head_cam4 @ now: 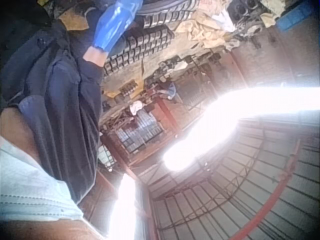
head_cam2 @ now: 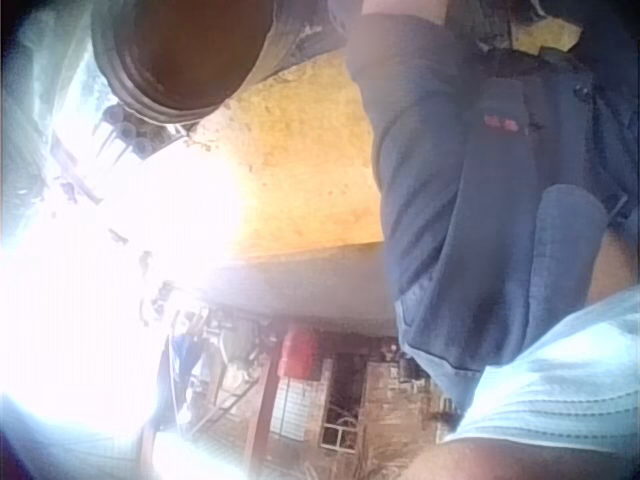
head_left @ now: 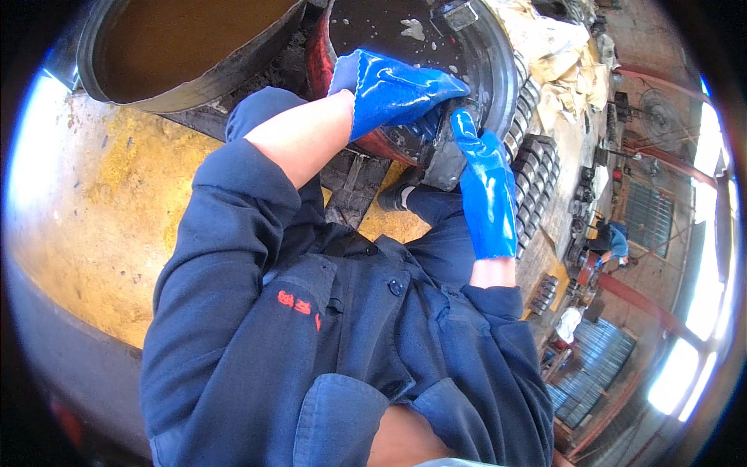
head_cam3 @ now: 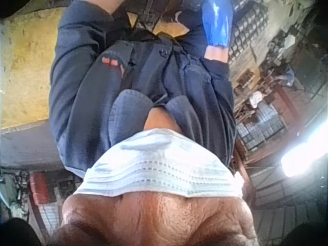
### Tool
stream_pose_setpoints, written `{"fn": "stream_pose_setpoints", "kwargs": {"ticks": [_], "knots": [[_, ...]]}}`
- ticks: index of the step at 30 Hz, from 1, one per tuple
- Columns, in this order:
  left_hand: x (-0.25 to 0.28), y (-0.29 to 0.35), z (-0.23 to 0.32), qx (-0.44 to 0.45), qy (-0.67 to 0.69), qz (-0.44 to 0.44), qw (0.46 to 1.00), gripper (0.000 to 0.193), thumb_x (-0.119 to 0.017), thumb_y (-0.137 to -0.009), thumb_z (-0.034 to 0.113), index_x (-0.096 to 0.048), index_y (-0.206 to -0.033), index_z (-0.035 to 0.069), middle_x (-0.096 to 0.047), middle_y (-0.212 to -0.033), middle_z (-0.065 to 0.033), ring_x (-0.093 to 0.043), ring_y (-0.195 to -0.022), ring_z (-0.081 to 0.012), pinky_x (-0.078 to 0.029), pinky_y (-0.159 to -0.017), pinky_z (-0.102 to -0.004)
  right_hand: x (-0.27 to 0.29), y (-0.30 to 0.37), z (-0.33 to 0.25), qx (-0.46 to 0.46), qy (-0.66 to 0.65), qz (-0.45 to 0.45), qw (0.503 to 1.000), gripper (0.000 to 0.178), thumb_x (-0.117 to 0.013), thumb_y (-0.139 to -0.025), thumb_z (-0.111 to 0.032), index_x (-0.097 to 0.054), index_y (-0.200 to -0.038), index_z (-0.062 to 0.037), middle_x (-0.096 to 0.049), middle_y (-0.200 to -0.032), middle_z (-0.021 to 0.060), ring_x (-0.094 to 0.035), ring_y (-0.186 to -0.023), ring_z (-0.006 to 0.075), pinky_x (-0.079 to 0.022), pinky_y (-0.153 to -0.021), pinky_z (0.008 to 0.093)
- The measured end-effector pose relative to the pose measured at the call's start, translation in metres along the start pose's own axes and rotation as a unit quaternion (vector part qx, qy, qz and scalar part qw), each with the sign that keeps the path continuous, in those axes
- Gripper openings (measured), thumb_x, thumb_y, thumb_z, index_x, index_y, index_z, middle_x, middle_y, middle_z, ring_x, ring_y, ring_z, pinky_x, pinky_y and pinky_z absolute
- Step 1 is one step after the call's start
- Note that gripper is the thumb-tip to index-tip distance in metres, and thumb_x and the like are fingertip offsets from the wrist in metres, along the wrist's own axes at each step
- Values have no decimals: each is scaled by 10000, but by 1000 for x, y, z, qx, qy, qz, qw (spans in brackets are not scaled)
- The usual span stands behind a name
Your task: The person scrubs metal parts with a brush and blue gloves, dipping them into a bucket of liquid and wiping them clean. They handle multiple parts, turning them over and scrubbing different sides.
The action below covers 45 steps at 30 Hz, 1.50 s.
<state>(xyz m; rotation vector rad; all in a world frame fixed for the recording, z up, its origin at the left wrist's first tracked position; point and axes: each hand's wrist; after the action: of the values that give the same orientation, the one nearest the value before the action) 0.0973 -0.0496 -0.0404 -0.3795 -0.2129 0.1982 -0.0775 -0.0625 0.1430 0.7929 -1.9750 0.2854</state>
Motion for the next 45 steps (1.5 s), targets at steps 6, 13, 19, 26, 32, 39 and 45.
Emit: {"fn": "stream_pose_setpoints", "kwargs": {"ticks": [6, 13, 19, 26, 32, 39, 45], "knots": [[5, 0, 14, 70, 62, -12, 996, 403, -458, -1136, 233, -580, -1517, 189, -679, -1355, -97, -677, -1143, -205, -534, -1020, -342, -2, 0, -8, -22, 5, -1, 1000, 415, -633, -1071, -406, -654, -1068, 8, -510, -880, 139, -462, -838, 208, -454, -829, 364], [12, 8, 16, 33, -18, -3, 999, 386, -483, -1127, 180, -599, -1494, 157, -713, -1280, -118, -735, -1002, -180, -601, -912, -312, -5, -2, -7, -27, 6, -10, 1000, 417, -627, -1073, -407, -653, -1067, 9, -528, -887, 155, -474, -835, 231, -458, -829, 375], [5, 4, 4, -2, -33, 11, 999, 409, -448, -1139, 284, -591, -1511, 195, -644, -1469, -97, -623, -1340, -229, -459, -1173, -381, -2, -2, -7, -56, 7, -11, 998, 419, -622, -1075, -407, -653, -1067, 10, -543, -894, 168, -483, -832, 251, -461, -830, 385], [9, 1, 35, 169, 217, -23, 961, 413, -469, -1136, 286, -581, -1517, 170, -690, -1348, -114, -725, -1126, -186, -587, -1002, -336, -4, -5, 18, 2, 27, 2, 1000, 424, -608, -1081, -408, -650, -1061, 13, -574, -918, 207, -496, -829, 310, -468, -827, 409], [5, 2, 8, -21, -22, 25, 999, 401, -453, -1148, 273, -583, -1519, 192, -660, -1412, -107, -669, -1252, -218, -512, -1128, -360, -4, -3, 4, 18, 74, 8, 997, 434, -586, -1088, -413, -639, -1052, 17, -585, -967, 276, -490, -840, 400, -479, -831, 441], [4, 0, 10, -40, -180, 29, 982, 407, -465, -1129, 206, -574, -1520, 194, -634, -1471, -109, -631, -1326, -237, -475, -1170, -373, -3, 1, -10, -30, 55, 7, 998, 477, -608, -1070, -450, -613, -1039, 26, -546, -934, 240, -467, -840, 364, -469, -845, 425], [2, 2, 4, -17, -102, 16, 994, 404, -437, -1134, 222, -579, -1512, 196, -640, -1472, -99, -638, -1315, -223, -483, -1155, -364, -4, 4, -10, -13, 84, 15, 996, 474, -581, -1080, -458, -607, -1046, 14, -573, -981, 271, -518, -875, 454, -479, -848, 446]]}}
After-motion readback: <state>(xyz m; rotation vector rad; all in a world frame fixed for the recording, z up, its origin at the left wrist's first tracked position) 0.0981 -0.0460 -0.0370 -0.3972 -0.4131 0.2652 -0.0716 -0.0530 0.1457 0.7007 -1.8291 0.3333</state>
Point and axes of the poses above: each hand's wrist, its own y-axis away from the middle knuckle, its own x-axis out of the back of the hand, z = x × y
